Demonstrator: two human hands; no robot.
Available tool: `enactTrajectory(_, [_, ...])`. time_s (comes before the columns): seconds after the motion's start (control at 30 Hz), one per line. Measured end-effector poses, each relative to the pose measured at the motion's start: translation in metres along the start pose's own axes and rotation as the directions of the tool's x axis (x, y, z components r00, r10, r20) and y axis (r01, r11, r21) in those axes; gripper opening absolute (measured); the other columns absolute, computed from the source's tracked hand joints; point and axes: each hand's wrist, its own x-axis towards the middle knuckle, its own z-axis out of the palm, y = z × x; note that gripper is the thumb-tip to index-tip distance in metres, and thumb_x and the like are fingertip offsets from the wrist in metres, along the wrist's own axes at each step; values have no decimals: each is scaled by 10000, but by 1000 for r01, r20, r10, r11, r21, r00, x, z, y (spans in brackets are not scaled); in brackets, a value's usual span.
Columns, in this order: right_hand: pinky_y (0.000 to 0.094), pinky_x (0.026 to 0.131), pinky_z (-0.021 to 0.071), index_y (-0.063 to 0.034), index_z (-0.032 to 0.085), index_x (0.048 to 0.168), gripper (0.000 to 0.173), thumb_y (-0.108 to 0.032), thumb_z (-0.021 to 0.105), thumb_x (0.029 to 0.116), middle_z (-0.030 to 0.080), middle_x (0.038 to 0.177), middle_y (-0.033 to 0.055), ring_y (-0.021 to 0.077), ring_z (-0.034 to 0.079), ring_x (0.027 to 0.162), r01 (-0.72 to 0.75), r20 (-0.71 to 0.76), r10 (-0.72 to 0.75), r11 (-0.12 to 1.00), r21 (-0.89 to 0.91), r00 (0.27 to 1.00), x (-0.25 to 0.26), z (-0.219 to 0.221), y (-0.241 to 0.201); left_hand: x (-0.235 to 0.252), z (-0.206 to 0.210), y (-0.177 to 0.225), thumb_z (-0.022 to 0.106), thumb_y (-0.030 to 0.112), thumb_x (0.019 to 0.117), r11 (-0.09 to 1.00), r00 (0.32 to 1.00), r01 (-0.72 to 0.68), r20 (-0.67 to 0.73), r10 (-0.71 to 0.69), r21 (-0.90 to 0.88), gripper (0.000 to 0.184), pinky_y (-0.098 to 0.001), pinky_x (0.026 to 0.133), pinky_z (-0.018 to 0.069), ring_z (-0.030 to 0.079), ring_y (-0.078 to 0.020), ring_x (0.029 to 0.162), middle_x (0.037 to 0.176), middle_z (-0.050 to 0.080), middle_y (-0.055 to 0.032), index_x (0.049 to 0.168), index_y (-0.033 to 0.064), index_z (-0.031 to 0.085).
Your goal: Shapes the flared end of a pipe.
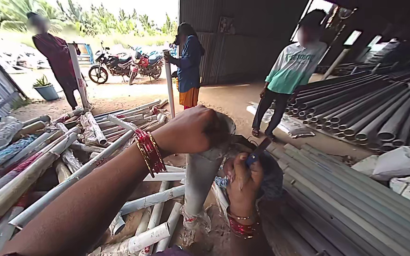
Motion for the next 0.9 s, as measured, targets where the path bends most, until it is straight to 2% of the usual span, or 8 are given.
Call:
enactTrajectory(0.07, [133, 568, 497, -47, 662, 1025, 182, -222, 689, 983, 638, 830, -96, -53, 545, 613, 53, -56, -63, 986, -156, 996, -5, 2, -3, 1, 2, 4, 568, 246, 942, 1000, 1000, 0, 1, 0, 5, 379, -323, 513, 354, 479, -74, 546, 563, 466, 58, 580, 153, 500])
enactTrajectory(0.13, [142, 766, 568, 57, 698, 1017, 264, -149, 775, 870, 708, 969, -9, -33, 657, 834, 83, -114, -120, 954, -288, 986, -8, 11, -10, 0, 3, 7, 567, 245, 947, 1000, 1000, 0, 3, 0, 21, 374, -365, 533, 368, 501, -112, 571, 577, 480, 32, 594, 131, 523])
enactTrajectory(0.3, [136, 550, 538, -19, 643, 974, 71, 14, 659, 912, 659, 778, -89, -42, 601, 594, -24, -251, -38, 971, -238, 967, -18, 31, -28, -5, 8, 16, 602, 211, 944, 997, 998, 5, -57, -1, 79, 359, -382, 515, 372, 509, -141, 547, 552, 488, 11, 603, 104, 581])
enactTrajectory(0.5, [132, 472, 446, -110, 570, 956, 132, 1, 503, 983, 559, 667, -135, -36, 491, 493, -93, -115, 83, 991, -92, 990, -21, 30, -36, -11, 10, 21, 588, 213, 962, 990, 998, 7, -61, 2, 141, 371, -424, 548, 385, 537, -190, 585, 573, 503, -23, 614, 87, 576])
enactTrajectory(0.67, [130, 488, 466, -128, 601, 1013, 128, -29, 522, 999, 600, 735, -149, -42, 514, 523, -3, -38, 1, 998, -55, 999, -41, 28, -38, -23, 15, 17, 567, 245, 960, 966, 980, -145, -101, 170, 216, 385, -407, 520, 382, 541, -178, 563, 566, 511, -15, 601, 107, 572])
enactTrajectory(0.8, [137, 662, 523, -198, 671, 1029, 60, -210, 612, 1027, 650, 903, -137, -48, 600, 740, 117, 144, -98, 984, -133, 985, -75, 24, -46, -26, 20, 18, 498, 258, 987, 940, 956, -231, -121, 267, 251, 422, -398, 504, 396, 545, -175, 543, 561, 518, -19, 604, 101, 579])
enactTrajectory(0.87, [130, 856, 524, -172, 614, 1005, 124, -274, 564, 1056, 630, 977, -93, -46, 617, 957, 172, 294, -104, 961, -216, 950, -102, 27, -53, -23, 19, 17, 497, 281, 1007, 957, 978, -132, -122, 167, 258, 454, -454, 535, 417, 587, -234, 581, 583, 549, -65, 616, 66, 586])
enactTrajectory(0.9, [123, 836, 527, -152, 616, 996, 129, -260, 570, 1051, 628, 969, -87, -53, 614, 937, 146, 267, -80, 961, -236, 960, -110, 26, -51, -22, 16, 17, 505, 287, 1015, 969, 989, -64, -111, 93, 238, 454, -477, 573, 416, 592, -256, 615, 602, 549, -80, 633, 55, 578])
